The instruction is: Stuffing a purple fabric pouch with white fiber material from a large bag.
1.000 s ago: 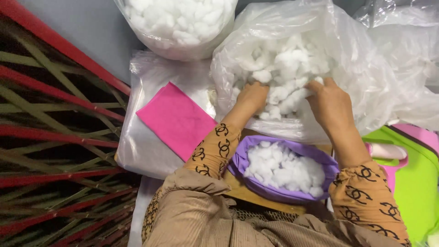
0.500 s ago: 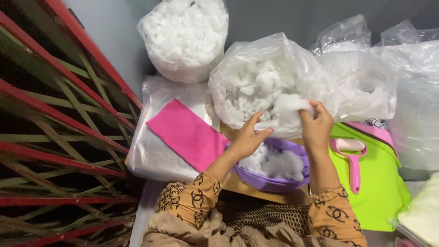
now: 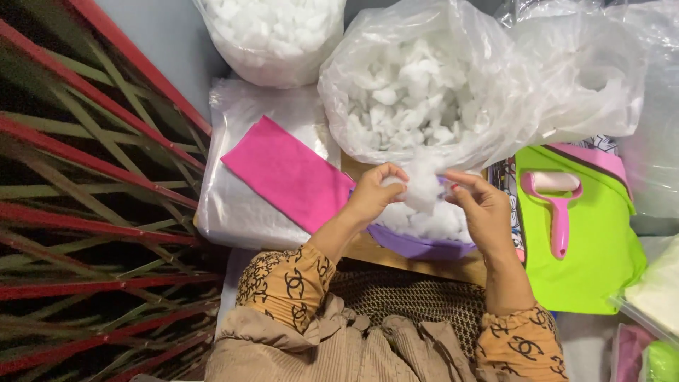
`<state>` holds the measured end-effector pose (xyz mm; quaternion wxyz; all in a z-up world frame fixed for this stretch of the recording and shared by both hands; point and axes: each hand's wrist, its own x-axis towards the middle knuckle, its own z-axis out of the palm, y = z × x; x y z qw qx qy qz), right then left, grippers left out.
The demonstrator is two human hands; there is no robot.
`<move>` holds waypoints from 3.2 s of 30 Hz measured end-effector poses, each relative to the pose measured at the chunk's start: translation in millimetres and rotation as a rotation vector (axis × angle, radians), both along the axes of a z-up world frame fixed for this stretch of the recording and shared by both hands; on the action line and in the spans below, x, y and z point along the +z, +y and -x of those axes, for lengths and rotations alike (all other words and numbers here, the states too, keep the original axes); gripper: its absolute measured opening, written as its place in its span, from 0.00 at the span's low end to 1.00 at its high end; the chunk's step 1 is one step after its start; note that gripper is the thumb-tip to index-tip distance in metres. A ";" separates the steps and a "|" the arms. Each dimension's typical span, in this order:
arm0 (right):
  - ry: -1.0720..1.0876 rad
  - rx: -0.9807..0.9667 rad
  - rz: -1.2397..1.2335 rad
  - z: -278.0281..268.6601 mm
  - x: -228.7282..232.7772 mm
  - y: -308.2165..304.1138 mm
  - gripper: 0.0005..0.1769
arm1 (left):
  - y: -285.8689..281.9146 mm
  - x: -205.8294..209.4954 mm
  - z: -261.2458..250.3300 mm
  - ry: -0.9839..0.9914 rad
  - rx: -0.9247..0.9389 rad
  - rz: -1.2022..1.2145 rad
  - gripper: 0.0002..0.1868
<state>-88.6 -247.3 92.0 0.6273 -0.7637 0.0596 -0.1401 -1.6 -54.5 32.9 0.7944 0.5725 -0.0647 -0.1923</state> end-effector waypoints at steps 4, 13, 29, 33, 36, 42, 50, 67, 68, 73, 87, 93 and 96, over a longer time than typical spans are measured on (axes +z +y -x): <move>0.019 -0.065 -0.079 4.7 11.9 -18.3 0.15 | 5.2 0.0 -4.0 -0.117 0.005 -0.095 0.14; 0.041 0.122 0.346 -13.6 -19.4 -1.7 0.21 | -14.3 -0.9 13.3 -0.234 -0.082 -0.254 0.30; 0.308 0.199 -0.240 1.0 0.0 -23.0 0.26 | -21.6 -38.2 16.5 -0.610 -0.233 -0.891 0.24; 0.226 0.081 -0.072 8.8 -3.9 -53.2 0.20 | -13.6 -17.7 15.2 -0.481 -0.154 -0.838 0.04; 0.218 0.088 0.207 15.4 5.8 -45.2 0.26 | -13.0 -27.6 0.5 -0.269 -0.087 -0.584 0.06; 0.267 0.142 0.048 -3.0 -41.6 -15.9 0.30 | -25.5 -38.9 7.0 0.048 -0.097 -0.126 0.08; 0.045 0.040 0.709 1.5 -32.6 -12.7 0.24 | -8.5 17.4 24.1 0.111 -0.193 -0.070 0.43; 0.014 0.126 0.168 11.1 -17.4 -49.7 0.16 | 37.5 26.4 1.8 -0.461 -0.055 -0.625 0.23; 0.014 0.129 0.169 6.5 -19.5 -49.1 0.16 | 35.4 25.7 5.0 -0.459 -0.052 -0.625 0.23; 0.000 0.349 1.060 -12.9 -81.5 -40.2 0.31 | 18.5 10.6 20.1 -0.660 -0.252 -0.963 0.32; -0.033 0.327 0.916 -5.0 -64.9 -34.8 0.28 | 10.9 16.7 20.3 -0.481 -0.190 -0.645 0.35; 0.051 0.154 0.837 -1.6 -38.3 -44.1 0.20 | 3.7 3.8 13.1 -0.338 -0.158 -0.385 0.25; 0.065 0.089 0.515 -0.3 -29.2 -42.5 0.17 | 0.1 12.1 22.8 -0.230 -0.180 -0.255 0.23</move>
